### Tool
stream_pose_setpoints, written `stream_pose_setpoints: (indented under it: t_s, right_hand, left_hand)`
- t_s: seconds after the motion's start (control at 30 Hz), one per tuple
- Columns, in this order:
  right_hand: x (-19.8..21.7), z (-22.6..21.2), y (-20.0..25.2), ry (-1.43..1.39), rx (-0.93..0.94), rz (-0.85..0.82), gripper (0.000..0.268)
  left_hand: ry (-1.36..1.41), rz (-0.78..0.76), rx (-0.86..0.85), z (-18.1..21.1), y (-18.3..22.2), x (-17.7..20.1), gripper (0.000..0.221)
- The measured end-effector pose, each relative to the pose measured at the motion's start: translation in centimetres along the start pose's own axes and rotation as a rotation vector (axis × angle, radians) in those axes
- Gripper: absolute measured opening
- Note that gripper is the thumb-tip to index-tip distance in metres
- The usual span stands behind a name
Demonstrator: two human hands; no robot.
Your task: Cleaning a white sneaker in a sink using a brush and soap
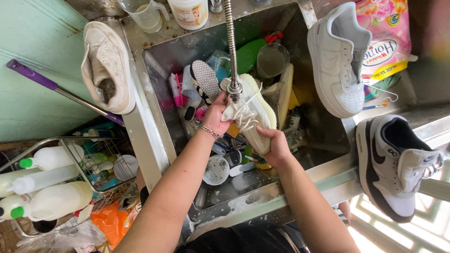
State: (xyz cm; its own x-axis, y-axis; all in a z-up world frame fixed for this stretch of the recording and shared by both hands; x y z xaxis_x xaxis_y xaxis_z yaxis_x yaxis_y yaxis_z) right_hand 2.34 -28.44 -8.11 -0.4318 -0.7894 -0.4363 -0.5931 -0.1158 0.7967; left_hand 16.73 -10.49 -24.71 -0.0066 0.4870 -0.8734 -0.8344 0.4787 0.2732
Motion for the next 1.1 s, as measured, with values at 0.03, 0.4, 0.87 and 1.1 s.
stream_pose_setpoints:
  t_s: [0.03, 0.4, 0.87, 1.1]
  right_hand:
    - [0.6, 0.2, 0.4, -0.003, 0.005, 0.004, 0.057]
    - [1.4, 2.7, 2.9, 0.189, 0.123, -0.054, 0.069]
    - [-6.2, -2.6, 5.4, 0.550, 0.344, -0.022, 0.108]
    - [-4.7, -2.1, 0.4, 0.476, 0.328, -0.109, 0.076]
  left_hand:
    - [0.001, -0.005, 0.005, 0.9, 1.5, -3.1, 0.111]
    - [-0.633, 0.140, -0.250, 5.3, 4.5, -4.8, 0.079]
    - [-0.906, 0.309, -0.202, 4.5, 6.0, -8.3, 0.040]
    - [-1.122, 0.284, -0.119, 6.6, 5.2, -9.2, 0.021]
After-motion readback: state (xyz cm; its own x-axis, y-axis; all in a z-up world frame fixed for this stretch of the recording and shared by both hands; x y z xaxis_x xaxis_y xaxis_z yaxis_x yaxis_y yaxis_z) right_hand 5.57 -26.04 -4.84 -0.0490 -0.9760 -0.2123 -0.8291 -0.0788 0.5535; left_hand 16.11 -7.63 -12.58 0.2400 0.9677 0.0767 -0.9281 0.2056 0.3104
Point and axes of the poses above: each hand's wrist, its own y-axis away from the middle knuckle, its own x-axis out of the back of the hand, z = x × y, the point moved 5 cm from there along -y, towards the middle knuckle, and after that the axes turned 12 degrees about -z, right-handed, at the moved point
